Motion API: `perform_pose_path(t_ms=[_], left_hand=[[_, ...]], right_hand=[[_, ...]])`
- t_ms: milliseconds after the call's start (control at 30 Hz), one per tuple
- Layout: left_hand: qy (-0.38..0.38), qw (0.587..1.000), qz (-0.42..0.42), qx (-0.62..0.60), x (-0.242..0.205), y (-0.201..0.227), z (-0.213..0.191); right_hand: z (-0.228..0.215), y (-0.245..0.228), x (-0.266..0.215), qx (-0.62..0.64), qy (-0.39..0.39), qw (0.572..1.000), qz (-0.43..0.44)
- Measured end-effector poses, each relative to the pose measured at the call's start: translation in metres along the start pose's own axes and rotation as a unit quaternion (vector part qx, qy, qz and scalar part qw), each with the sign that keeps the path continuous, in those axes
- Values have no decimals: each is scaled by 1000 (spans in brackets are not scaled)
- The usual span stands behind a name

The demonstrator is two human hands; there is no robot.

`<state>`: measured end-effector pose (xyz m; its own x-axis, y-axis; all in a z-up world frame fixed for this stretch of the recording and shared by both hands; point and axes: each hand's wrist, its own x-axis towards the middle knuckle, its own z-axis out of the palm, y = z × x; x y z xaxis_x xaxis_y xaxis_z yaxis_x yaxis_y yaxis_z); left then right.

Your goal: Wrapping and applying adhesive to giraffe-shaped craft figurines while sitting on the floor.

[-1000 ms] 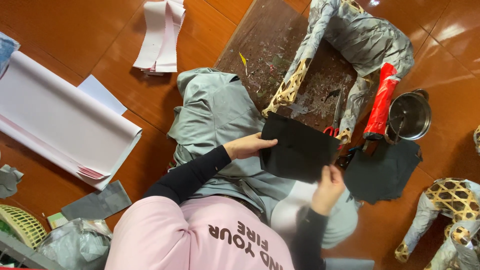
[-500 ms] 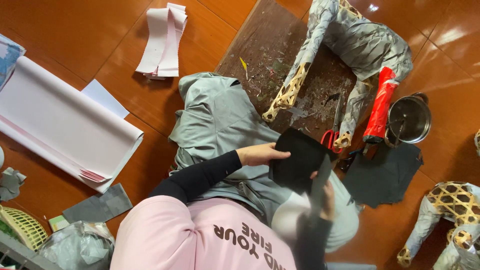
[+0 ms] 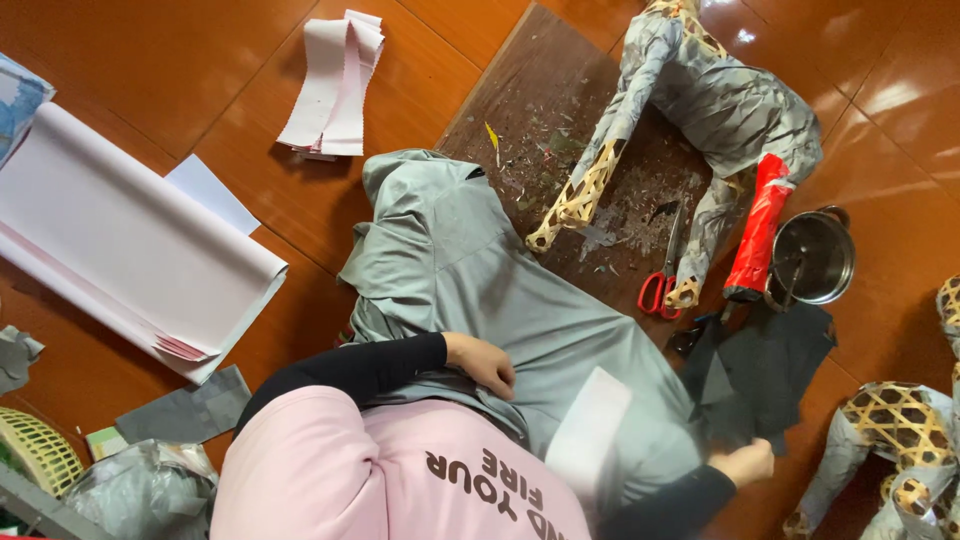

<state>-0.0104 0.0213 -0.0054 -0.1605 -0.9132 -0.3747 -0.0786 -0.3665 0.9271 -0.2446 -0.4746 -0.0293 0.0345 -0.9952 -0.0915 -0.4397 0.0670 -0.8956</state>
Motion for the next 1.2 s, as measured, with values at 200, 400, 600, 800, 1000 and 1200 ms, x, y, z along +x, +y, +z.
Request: perform_pose_path(t_ms=[200,400,600,800,1000,1200], left_hand=[[63,990,-5,-123,-16,21,-24],[225,963,113,-99,11,25,-60],[290,773,42,-563,42,19,-59],[350,675,41,-648,12,-53,-65],[374,722,-25,-582,18,-64,-68],[334,656,45,-676,3,-36,-79]], right_hand=[[-1,6,29,-81,111,962,-237],[78,-120,-163,-195,-161,863,-438],[146,-194,-323,-150,-482,653,-564],[208,-218,-278,-121,-577,762,-267],[276,-219,-270,75,-570,817,46],[266,-208,-288,99,-599,794,-34]])
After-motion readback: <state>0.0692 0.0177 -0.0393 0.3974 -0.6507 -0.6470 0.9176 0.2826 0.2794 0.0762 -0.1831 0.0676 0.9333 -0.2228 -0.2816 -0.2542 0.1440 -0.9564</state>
